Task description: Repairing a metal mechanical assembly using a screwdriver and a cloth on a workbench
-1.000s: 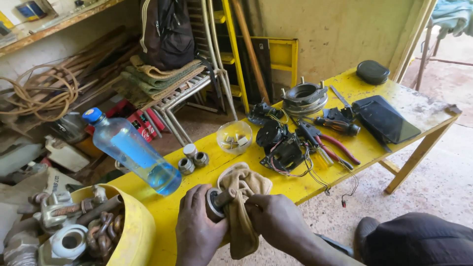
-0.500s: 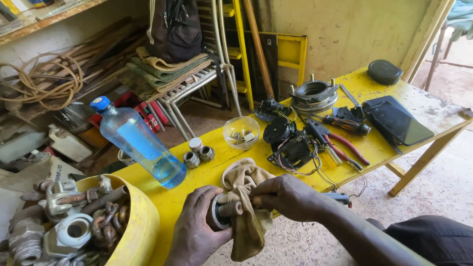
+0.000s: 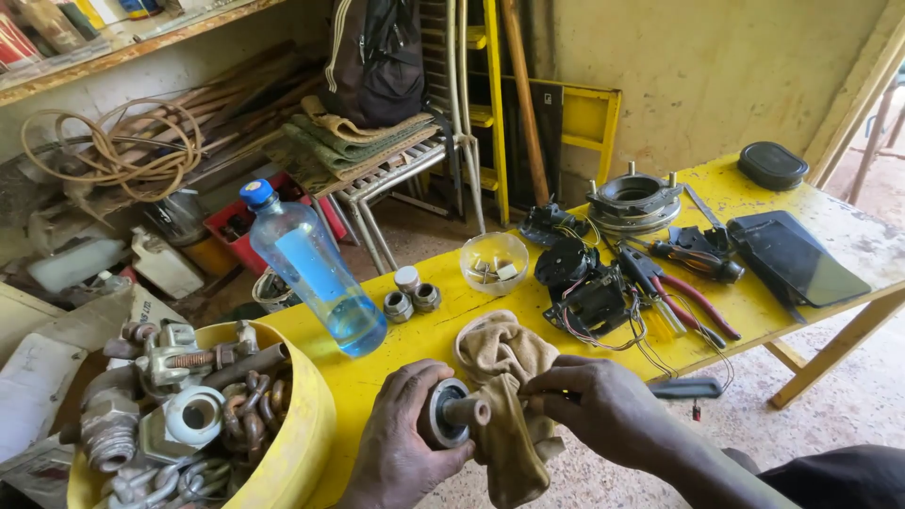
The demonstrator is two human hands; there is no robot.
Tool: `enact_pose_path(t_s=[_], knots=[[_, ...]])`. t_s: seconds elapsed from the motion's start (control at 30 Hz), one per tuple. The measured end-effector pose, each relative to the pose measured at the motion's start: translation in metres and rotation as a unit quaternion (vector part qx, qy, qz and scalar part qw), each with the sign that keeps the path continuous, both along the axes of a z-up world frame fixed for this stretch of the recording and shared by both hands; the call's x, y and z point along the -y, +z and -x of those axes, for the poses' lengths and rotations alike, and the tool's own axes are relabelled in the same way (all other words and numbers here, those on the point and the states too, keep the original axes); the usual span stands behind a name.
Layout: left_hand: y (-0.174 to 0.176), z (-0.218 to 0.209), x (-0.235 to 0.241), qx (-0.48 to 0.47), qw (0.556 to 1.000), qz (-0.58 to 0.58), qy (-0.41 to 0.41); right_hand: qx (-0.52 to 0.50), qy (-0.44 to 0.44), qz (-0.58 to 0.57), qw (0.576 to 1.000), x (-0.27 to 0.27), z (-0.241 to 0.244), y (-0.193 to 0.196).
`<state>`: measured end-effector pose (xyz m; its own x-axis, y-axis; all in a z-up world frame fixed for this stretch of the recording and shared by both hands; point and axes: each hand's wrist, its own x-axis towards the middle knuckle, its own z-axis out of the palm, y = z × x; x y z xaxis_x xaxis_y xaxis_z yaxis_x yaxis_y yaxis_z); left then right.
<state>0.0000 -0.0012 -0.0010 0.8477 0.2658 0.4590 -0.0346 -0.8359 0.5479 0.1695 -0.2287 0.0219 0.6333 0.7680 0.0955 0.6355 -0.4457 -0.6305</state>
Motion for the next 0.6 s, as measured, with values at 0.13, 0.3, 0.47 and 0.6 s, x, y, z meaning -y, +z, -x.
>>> enact_pose_path(t_s=[0.13, 0.3, 0.47, 0.6], knots=[[-0.002, -0.002, 0.002, -0.037, 0.999, -0.024, 0.005, 0.169, 0.077, -0.042, 0.982, -0.005, -0.005, 0.004], [0.006, -0.003, 0.003, -0.051, 0.998, -0.024, 0.001, 0.205, 0.124, 0.008, 0.971, -0.006, -0.011, 0.006], [0.004, -0.005, 0.004, -0.052, 0.998, -0.041, 0.001, 0.086, 0.141, -0.029, 0.986, -0.004, -0.004, -0.018], [0.003, -0.003, 0.004, -0.038, 0.997, -0.059, 0.01, -0.142, 0.055, -0.03, 0.988, 0.002, 0.026, -0.023]])
